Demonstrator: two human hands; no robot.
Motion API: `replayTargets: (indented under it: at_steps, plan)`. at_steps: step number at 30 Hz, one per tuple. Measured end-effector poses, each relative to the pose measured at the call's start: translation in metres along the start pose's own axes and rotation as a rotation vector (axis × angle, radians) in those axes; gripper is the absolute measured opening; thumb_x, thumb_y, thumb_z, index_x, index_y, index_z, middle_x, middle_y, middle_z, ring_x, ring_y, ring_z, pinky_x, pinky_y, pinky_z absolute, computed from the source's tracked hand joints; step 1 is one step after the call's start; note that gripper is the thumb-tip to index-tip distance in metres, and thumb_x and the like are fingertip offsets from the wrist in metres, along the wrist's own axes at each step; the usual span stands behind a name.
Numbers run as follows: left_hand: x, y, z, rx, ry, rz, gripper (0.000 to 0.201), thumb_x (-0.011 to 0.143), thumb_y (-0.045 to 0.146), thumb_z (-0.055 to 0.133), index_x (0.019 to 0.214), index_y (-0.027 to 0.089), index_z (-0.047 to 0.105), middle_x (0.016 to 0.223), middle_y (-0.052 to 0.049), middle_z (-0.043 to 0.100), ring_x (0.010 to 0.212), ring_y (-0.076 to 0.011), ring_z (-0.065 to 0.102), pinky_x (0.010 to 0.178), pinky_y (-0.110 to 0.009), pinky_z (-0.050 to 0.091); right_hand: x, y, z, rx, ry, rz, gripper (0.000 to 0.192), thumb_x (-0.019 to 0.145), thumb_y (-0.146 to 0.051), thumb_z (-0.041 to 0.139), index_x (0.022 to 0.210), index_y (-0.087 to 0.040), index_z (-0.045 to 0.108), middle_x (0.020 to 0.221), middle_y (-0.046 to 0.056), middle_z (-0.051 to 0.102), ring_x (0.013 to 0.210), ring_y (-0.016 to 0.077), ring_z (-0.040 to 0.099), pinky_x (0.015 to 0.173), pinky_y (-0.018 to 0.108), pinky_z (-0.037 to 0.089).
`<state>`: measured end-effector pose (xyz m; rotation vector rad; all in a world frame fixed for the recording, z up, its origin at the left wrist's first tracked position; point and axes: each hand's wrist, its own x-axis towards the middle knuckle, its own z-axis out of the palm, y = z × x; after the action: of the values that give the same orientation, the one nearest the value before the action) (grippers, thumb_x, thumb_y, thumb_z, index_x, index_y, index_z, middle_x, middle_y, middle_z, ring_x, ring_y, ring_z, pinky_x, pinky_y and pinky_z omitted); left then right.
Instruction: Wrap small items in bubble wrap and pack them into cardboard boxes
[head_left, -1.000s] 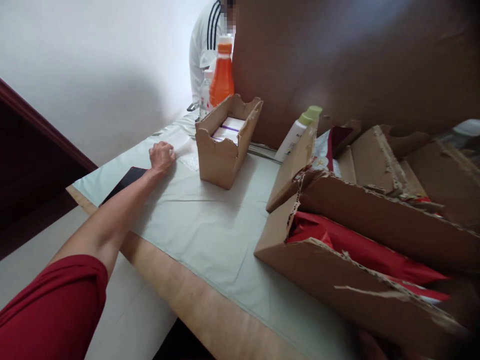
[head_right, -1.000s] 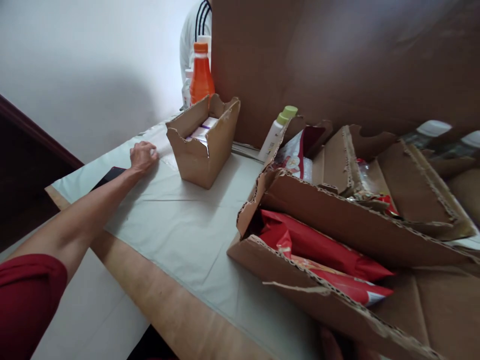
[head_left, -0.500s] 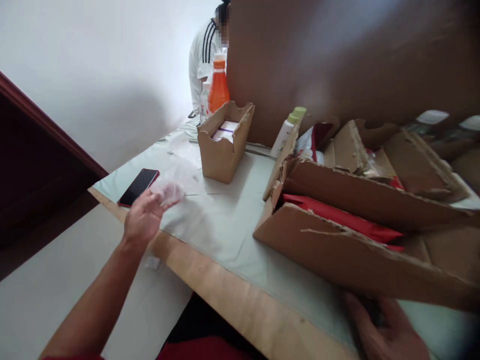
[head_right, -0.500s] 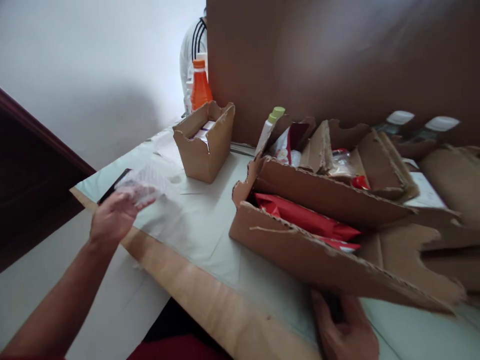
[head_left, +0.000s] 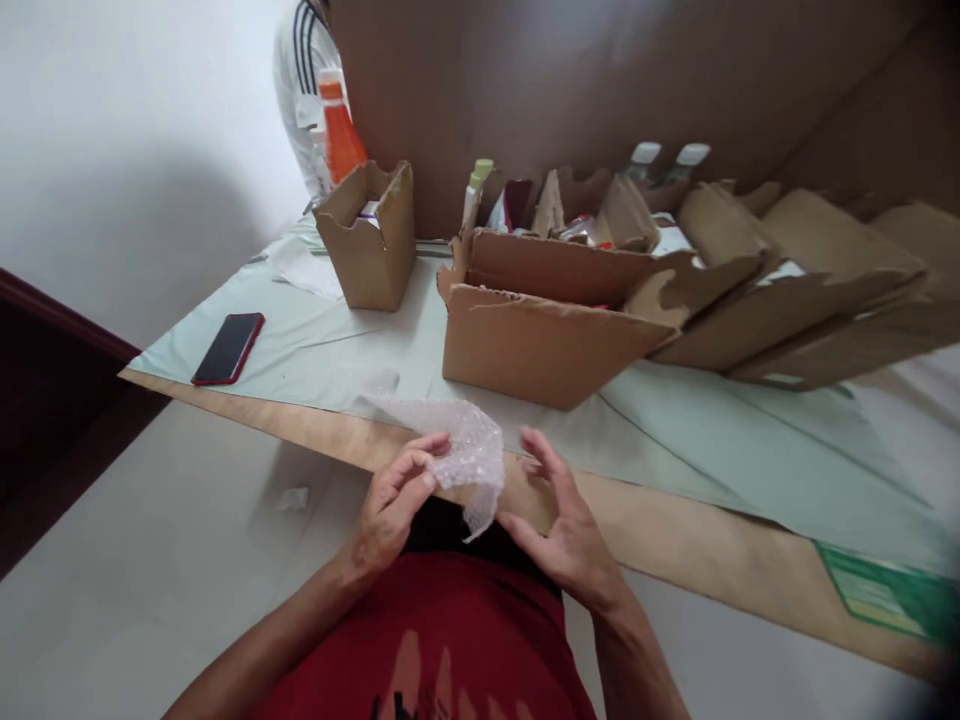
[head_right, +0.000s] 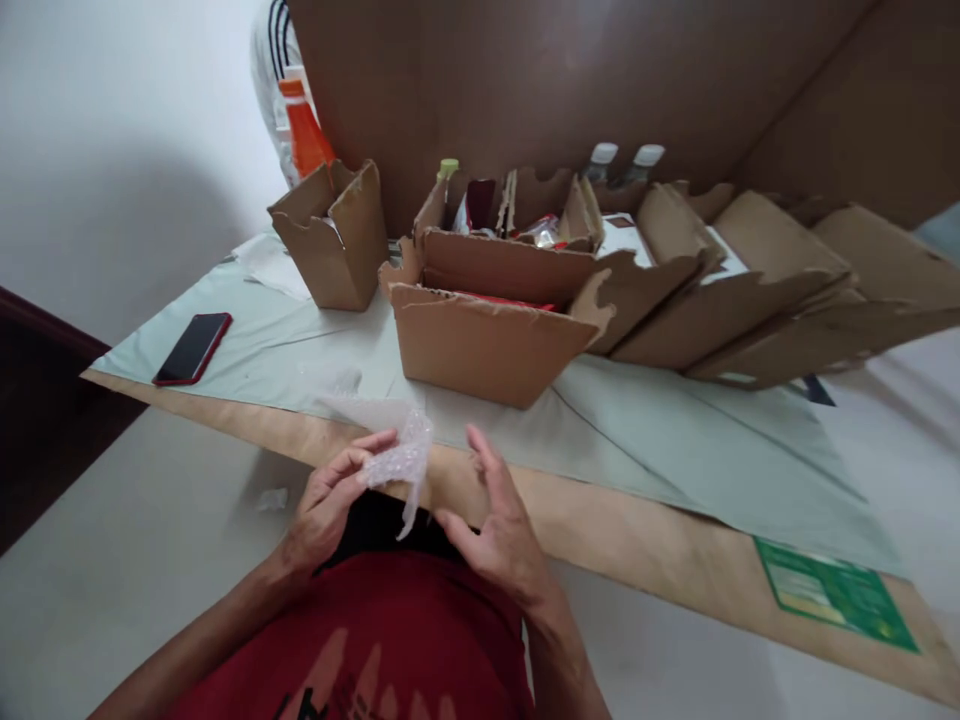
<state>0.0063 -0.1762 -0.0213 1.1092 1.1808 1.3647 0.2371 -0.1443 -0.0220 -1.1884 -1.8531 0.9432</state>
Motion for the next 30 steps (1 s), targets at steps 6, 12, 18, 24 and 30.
replayTargets:
  at_steps: [6, 12, 18, 24, 30]
  plan:
    - [-0.020, 0.002, 0.030, 0.335, -0.151, 0.137, 0.011, 0.097, 0.027, 0.060, 0.093, 0.020, 0.068, 0.144, -0.016, 0.063, 0.142, -0.0308, 0.056, 0.117, -0.051, 0.045, -0.021, -0.016, 0.008, 0.268, -0.186, 0.065, 0.092, 0.072, -0.059, 0.085, 0.151, -0.023, 0.055, 0.148, 0.015, 0.063, 0.138, 0.0401, 0.058, 0.116, 0.058, 0.047]
    - [-0.035, -0.006, 0.048, 0.497, -0.300, 0.379, 0.020, 0.087, 0.021, 0.070, 0.107, 0.021, 0.071, 0.148, -0.018, 0.060, 0.140, -0.0297, 0.058, 0.113, -0.045, 0.051, -0.035, -0.006, 0.014, 0.375, 0.289, 0.237, 0.045, 0.086, -0.054, 0.074, 0.116, -0.020, 0.078, 0.116, 0.011, 0.080, 0.111, 0.0322, 0.075, 0.103, 0.050, 0.058]
    - [-0.008, 0.019, 0.026, 0.800, -0.036, 0.831, 0.048, 0.089, 0.019, 0.066, 0.136, 0.020, 0.058, 0.150, -0.018, 0.056, 0.148, -0.0323, 0.046, 0.121, -0.054, 0.039, -0.044, -0.009, -0.018, 0.162, 0.400, 0.125, 0.031, 0.085, -0.040, 0.074, 0.106, -0.019, 0.080, 0.102, 0.008, 0.082, 0.095, 0.0268, 0.077, 0.089, 0.041, 0.063]
    - [0.047, 0.031, 0.010, 0.913, -0.502, 0.415, 0.027, 0.076, 0.023, 0.072, 0.104, 0.022, 0.073, 0.109, -0.007, 0.078, 0.119, -0.0301, 0.068, 0.128, -0.060, 0.020, -0.059, -0.027, -0.040, 0.099, 0.384, 0.027, 0.018, 0.085, -0.035, 0.072, 0.094, -0.021, 0.080, 0.088, 0.004, 0.081, 0.079, 0.0213, 0.076, 0.076, 0.034, 0.062]
    - [0.035, 0.028, -0.029, 0.821, -0.526, 0.215, 0.021, 0.084, 0.037, 0.059, 0.083, 0.020, 0.071, 0.080, -0.002, 0.074, 0.076, -0.0192, 0.068, 0.079, -0.034, 0.057, -0.078, -0.009, -0.061, 0.160, 0.771, 0.109, 0.020, 0.076, -0.037, 0.078, 0.085, -0.019, 0.078, 0.079, 0.004, 0.078, 0.072, 0.0203, 0.072, 0.069, 0.034, 0.060]
